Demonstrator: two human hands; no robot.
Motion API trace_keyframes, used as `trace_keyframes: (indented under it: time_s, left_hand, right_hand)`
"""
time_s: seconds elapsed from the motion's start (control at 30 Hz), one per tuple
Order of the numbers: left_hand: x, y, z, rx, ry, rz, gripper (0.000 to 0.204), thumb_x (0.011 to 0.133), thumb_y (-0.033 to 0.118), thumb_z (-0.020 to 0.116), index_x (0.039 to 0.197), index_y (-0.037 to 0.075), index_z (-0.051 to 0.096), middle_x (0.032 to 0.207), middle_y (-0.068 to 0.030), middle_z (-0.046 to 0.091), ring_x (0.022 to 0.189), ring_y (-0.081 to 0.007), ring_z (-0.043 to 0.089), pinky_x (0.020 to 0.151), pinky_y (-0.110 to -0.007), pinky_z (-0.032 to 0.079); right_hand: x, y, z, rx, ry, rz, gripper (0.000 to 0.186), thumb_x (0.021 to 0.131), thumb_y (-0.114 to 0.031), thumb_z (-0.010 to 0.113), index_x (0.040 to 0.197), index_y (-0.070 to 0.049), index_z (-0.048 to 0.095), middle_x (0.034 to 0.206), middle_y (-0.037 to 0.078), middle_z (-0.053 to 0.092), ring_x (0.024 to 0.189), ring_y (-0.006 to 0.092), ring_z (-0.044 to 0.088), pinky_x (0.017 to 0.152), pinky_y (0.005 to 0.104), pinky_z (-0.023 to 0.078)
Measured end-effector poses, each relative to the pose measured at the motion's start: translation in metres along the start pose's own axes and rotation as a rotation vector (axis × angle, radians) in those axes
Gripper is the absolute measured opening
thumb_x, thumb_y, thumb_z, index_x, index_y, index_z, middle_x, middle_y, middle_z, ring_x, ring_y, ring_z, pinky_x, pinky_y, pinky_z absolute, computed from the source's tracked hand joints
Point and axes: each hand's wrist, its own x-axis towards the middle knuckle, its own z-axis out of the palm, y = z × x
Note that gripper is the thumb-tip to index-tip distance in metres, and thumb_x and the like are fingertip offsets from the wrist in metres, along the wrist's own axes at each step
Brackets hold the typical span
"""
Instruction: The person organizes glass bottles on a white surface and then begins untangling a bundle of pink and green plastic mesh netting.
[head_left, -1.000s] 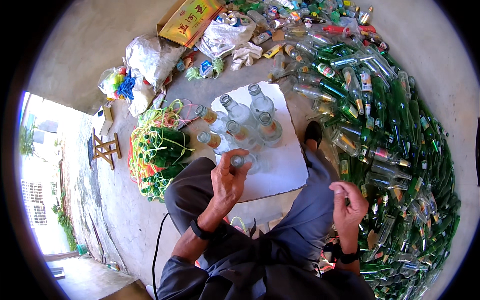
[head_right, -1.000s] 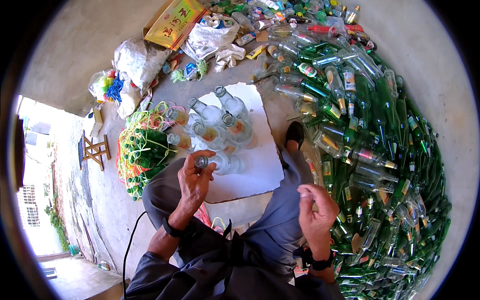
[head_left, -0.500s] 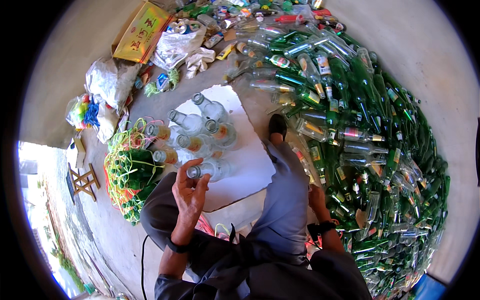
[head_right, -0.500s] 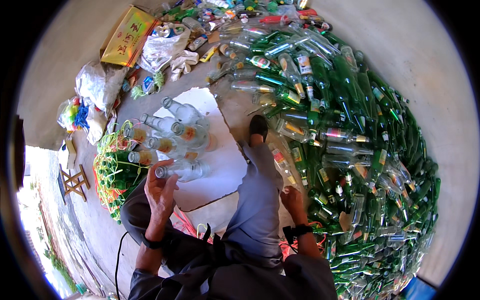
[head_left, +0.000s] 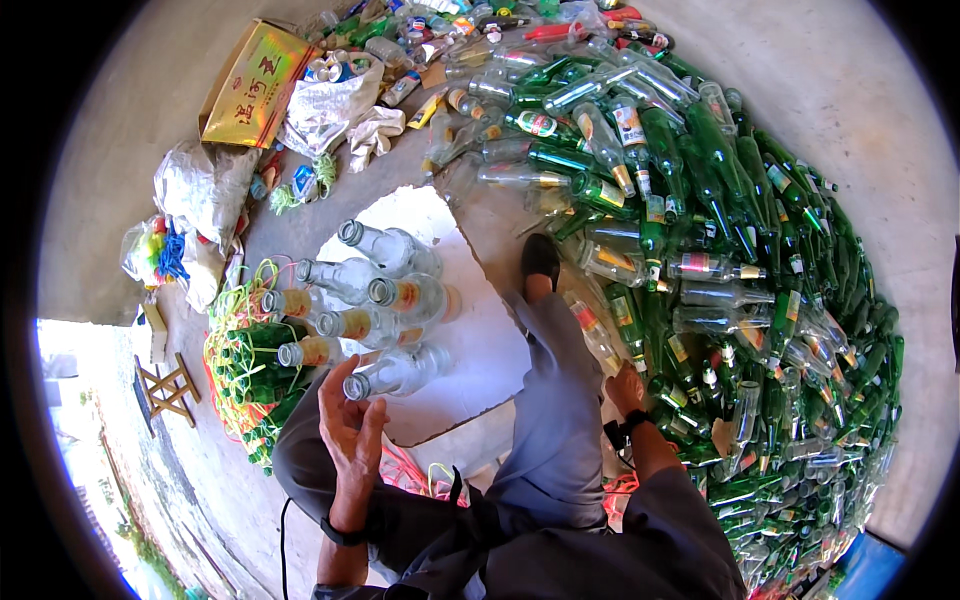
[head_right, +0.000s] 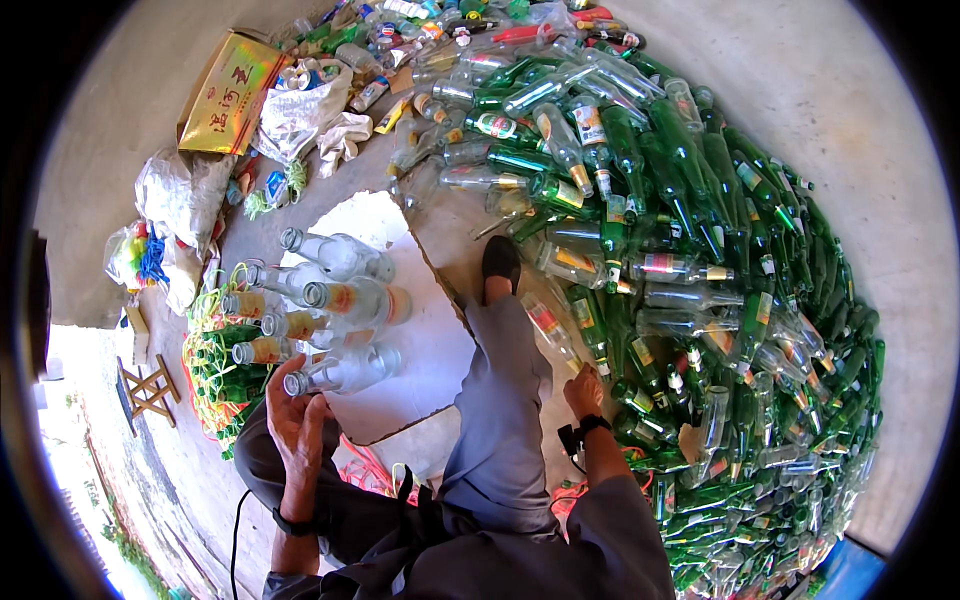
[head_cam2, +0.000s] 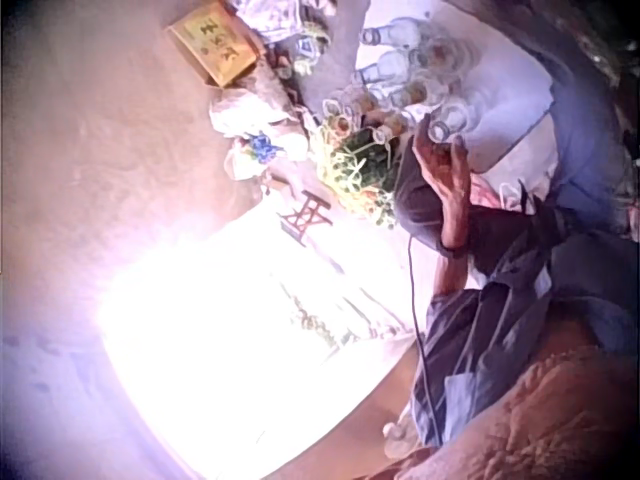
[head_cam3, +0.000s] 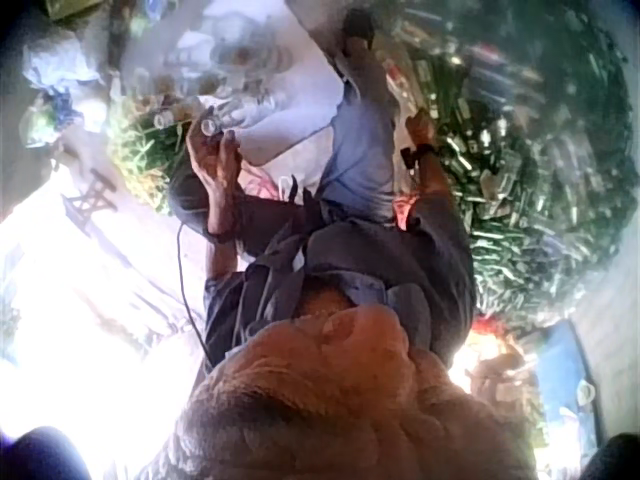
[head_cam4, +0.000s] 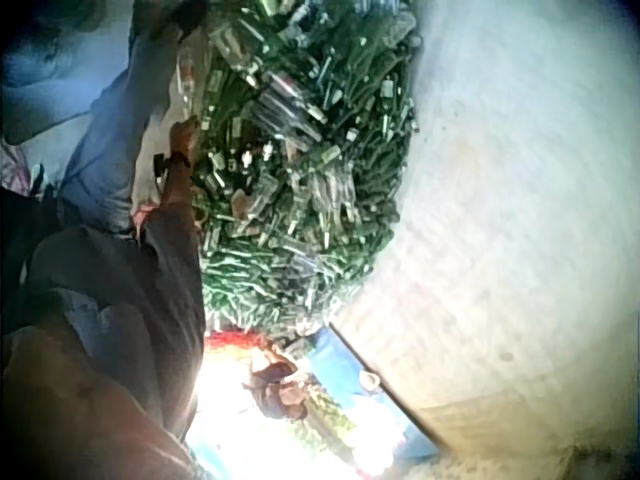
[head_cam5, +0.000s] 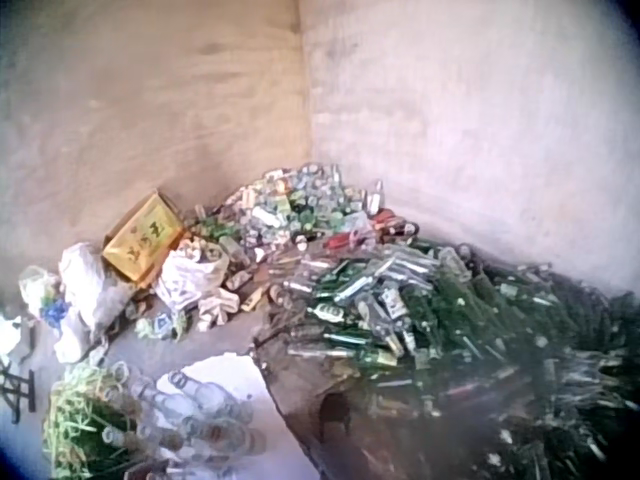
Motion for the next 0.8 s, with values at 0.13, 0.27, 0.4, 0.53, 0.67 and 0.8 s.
trace_keyframes:
  time_s: [0.13, 0.27, 0.4, 0.53, 0.67, 0.8]
  left_hand:
    - [-0.002, -0.005, -0.005, 0.024, 0.008, 0.008, 0.060, 0.090, 0.016, 0.069, 0.140, -0.002, 0.041, 0.135, -0.0148, 0.053, 0.070, -0.0089, 0.059, 0.062, -0.023, 0.050]
    - [-0.009, -0.010, -0.008, 0.028, 0.007, -0.034, 0.061, 0.091, 0.018, 0.070, 0.140, -0.002, 0.040, 0.137, -0.0154, 0.052, 0.069, -0.0083, 0.059, 0.062, -0.023, 0.050]
    - [-0.010, -0.015, -0.006, 0.031, 0.001, -0.051, 0.061, 0.091, 0.017, 0.070, 0.140, -0.002, 0.040, 0.137, -0.0151, 0.051, 0.068, -0.0083, 0.059, 0.062, -0.023, 0.050]
    - [-0.018, -0.024, -0.011, 0.072, 0.045, -0.016, 0.059, 0.090, 0.015, 0.069, 0.139, -0.003, 0.042, 0.136, -0.0146, 0.051, 0.067, -0.0085, 0.059, 0.061, -0.023, 0.050]
    - [-0.020, -0.029, -0.014, 0.085, 0.056, 0.000, 0.054, 0.089, 0.005, 0.066, 0.138, -0.003, 0.044, 0.134, -0.0147, 0.052, 0.065, -0.0089, 0.059, 0.059, -0.024, 0.050]
    - [-0.022, -0.029, -0.018, 0.100, 0.093, 0.035, 0.054, 0.087, -0.003, 0.061, 0.138, -0.003, 0.044, 0.131, -0.0148, 0.055, 0.063, -0.0094, 0.060, 0.057, -0.024, 0.051]
  right_hand:
    - [0.022, 0.021, 0.037, -0.003, -0.148, 0.028, 0.033, 0.083, -0.012, 0.056, 0.113, 0.003, 0.058, 0.111, 0.028, 0.064, 0.102, 0.0446, 0.064, 0.086, 0.0495, 0.052]
    - [0.025, 0.011, 0.056, 0.031, -0.212, 0.122, 0.022, 0.084, -0.010, 0.057, 0.101, 0.002, 0.063, 0.101, 0.027, 0.067, 0.094, 0.0439, 0.067, 0.081, 0.0497, 0.054]
    - [0.007, 0.027, 0.076, 0.169, -0.089, 0.077, 0.019, 0.083, -0.008, 0.061, 0.098, 0.002, 0.063, 0.095, 0.026, 0.068, 0.088, 0.0436, 0.067, 0.076, 0.0500, 0.054]
    - [-0.019, -0.005, 0.036, -0.100, -0.118, -0.170, 0.025, 0.085, -0.007, 0.061, 0.108, 0.002, 0.057, 0.093, 0.025, 0.065, 0.081, 0.0442, 0.066, 0.070, 0.0506, 0.053]
    - [-0.034, -0.008, -0.001, 0.128, 0.086, -0.416, 0.032, 0.088, -0.010, 0.060, 0.117, 0.000, 0.051, 0.093, 0.025, 0.064, 0.078, 0.0451, 0.064, 0.068, 0.0519, 0.052]
    - [-0.032, -0.053, -0.056, 0.155, 0.192, -0.503, 0.036, 0.091, -0.013, 0.060, 0.123, 0.000, 0.050, 0.094, 0.026, 0.065, 0.081, 0.0440, 0.065, 0.069, 0.0510, 0.052]
